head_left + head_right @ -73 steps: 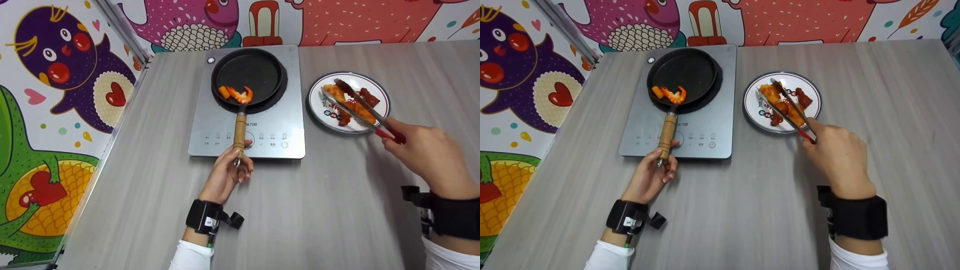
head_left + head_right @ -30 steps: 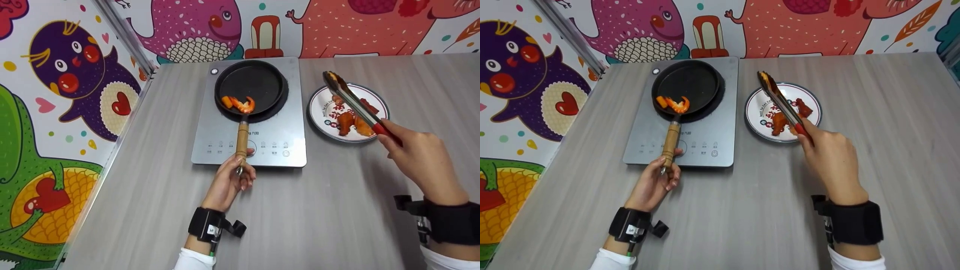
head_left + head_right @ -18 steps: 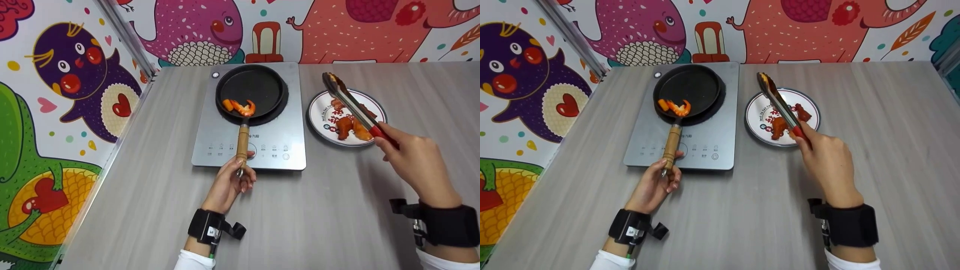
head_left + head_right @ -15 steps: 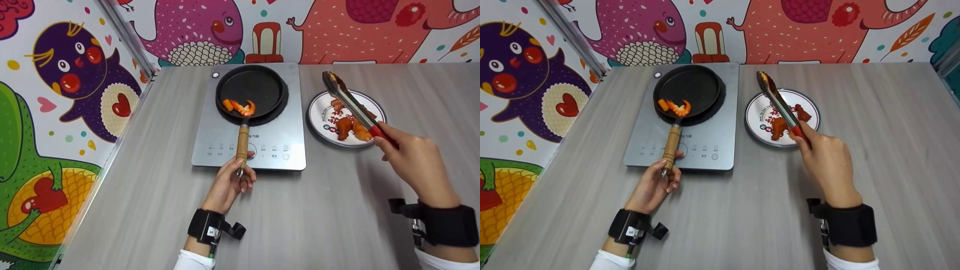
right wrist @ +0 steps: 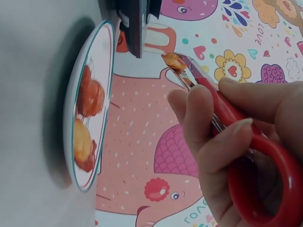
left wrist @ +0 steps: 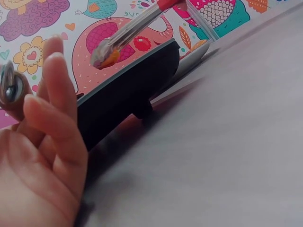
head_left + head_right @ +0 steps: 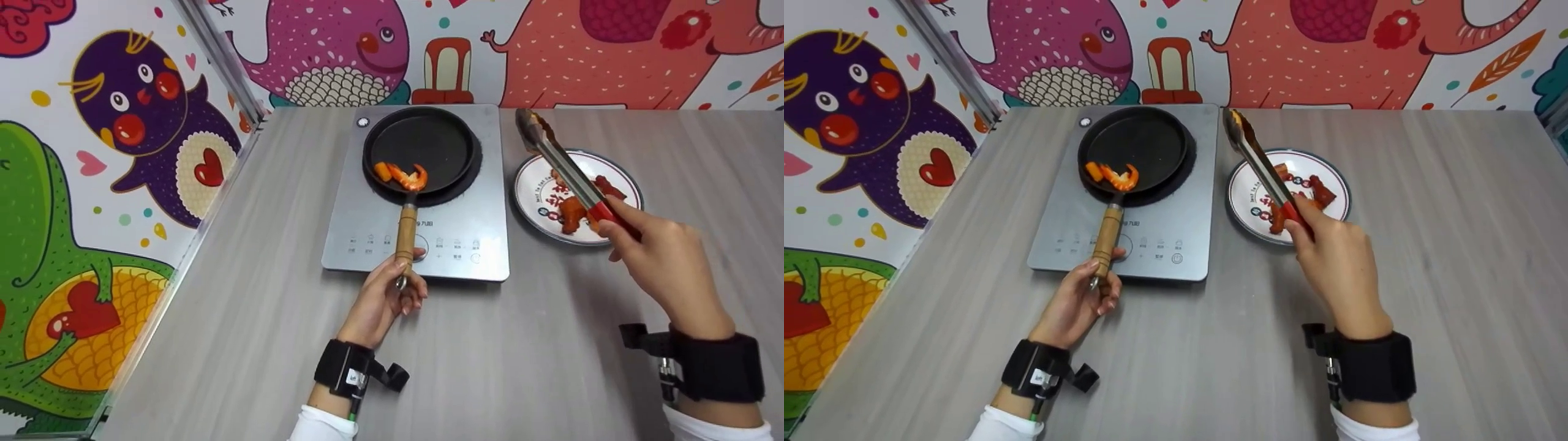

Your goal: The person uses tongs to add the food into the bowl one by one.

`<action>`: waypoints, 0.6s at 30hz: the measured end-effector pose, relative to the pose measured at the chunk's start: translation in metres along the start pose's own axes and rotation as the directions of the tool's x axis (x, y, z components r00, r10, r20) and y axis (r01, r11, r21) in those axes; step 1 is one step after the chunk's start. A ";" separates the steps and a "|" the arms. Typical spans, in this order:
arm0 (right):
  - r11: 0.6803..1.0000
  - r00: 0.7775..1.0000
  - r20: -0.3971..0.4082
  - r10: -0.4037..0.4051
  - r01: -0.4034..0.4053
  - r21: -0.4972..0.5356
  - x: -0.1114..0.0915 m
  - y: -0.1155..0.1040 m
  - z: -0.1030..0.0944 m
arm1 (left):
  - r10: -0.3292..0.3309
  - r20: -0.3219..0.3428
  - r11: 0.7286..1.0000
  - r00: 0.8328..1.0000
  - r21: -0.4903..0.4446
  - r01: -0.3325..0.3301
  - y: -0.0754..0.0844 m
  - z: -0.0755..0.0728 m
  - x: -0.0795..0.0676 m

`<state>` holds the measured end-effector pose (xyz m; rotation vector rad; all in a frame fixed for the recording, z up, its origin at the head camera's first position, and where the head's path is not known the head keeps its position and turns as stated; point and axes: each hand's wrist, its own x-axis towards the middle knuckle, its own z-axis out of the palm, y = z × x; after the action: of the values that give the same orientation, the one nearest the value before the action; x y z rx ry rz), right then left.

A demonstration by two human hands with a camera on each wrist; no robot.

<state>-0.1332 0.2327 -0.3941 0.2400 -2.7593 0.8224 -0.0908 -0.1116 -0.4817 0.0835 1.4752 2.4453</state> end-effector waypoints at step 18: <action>0.994 1.000 0.025 -0.014 0.011 0.108 0.018 -0.036 0.025 | 0.014 -0.007 1.000 1.000 0.000 -0.014 0.000 0.000 0.001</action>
<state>-0.1467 0.1874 -0.3907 0.2901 -2.7373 0.9737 -0.0916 -0.1111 -0.4822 0.0860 1.4826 2.4593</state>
